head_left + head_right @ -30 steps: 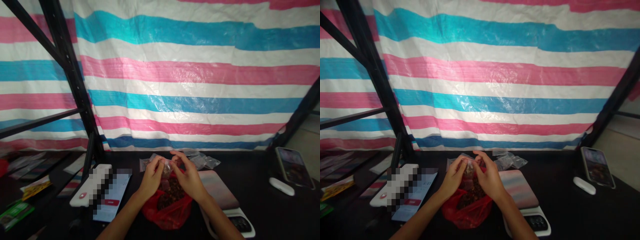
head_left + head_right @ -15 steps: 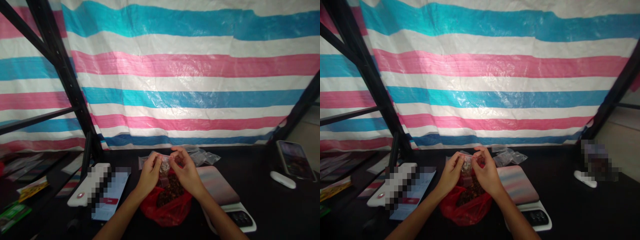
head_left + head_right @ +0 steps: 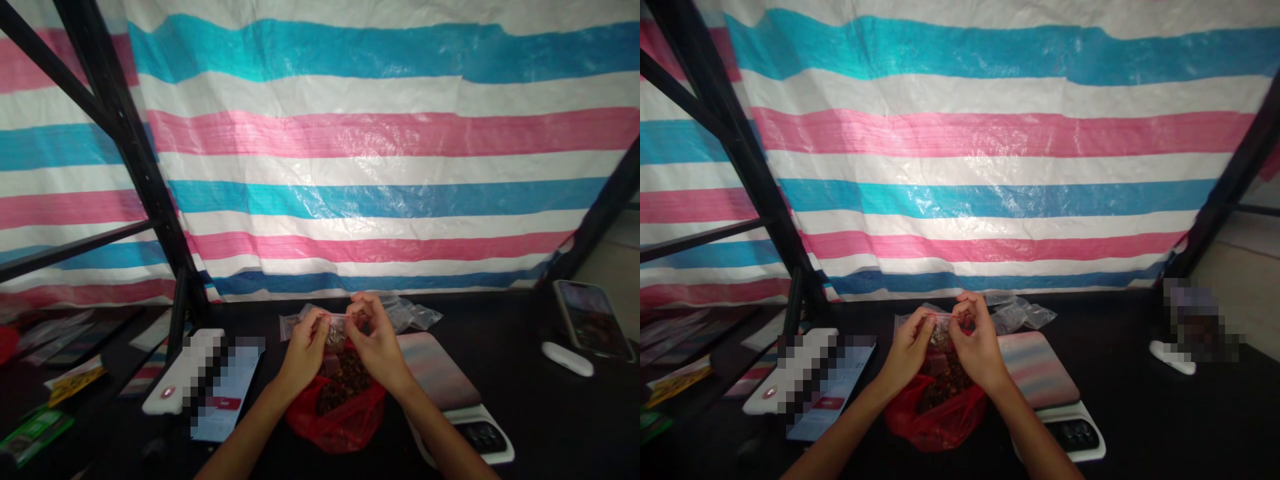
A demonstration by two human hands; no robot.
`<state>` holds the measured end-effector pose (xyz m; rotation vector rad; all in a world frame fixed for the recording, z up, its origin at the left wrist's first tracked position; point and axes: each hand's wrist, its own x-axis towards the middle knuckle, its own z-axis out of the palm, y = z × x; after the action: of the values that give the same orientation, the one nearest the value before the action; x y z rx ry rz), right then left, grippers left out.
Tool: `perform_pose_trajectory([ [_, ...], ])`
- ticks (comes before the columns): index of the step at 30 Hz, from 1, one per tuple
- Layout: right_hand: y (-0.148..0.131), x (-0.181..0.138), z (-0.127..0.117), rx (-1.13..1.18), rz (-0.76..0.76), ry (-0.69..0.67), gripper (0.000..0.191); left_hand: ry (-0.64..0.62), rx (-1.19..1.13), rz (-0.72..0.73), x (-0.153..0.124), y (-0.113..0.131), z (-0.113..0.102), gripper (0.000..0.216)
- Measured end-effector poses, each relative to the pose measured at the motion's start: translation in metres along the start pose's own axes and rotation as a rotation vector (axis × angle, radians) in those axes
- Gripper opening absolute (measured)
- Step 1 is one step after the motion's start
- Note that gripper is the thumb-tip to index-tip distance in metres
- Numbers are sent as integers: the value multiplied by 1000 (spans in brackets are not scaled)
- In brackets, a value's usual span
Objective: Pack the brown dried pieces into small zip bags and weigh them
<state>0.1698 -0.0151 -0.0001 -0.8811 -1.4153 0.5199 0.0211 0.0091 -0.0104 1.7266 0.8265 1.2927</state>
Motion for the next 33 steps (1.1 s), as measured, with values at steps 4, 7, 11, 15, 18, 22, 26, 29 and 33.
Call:
perform_pose_trajectory([
  [4,-1,-1,2,8,6,-57,35,-7,51,45,-1,0,1,27],
  [7,-3,-2,4,19,24,-57,37,-35,14,49,-2,-1,3,23],
  [11,-5,-2,3,-20,-1,-42,36,-7,-72,37,-1,-1,4,19],
  [15,-6,-1,1,-40,-16,-68,37,-10,-50,78,1,6,0,18],
  [18,-6,-2,-1,-75,-26,-73,31,-7,-21,130,2,10,-2,20],
  [22,-4,-2,-4,-291,-94,6,47,235,-38,-44,7,4,-7,25],
  [26,3,0,-9,-488,-122,67,54,541,-74,-264,18,-16,-25,34],
  [29,11,1,-12,-520,-95,74,50,596,7,-307,23,-33,-38,22],
  [33,15,-1,-11,-549,-90,54,45,577,191,-298,18,-41,-41,14],
])
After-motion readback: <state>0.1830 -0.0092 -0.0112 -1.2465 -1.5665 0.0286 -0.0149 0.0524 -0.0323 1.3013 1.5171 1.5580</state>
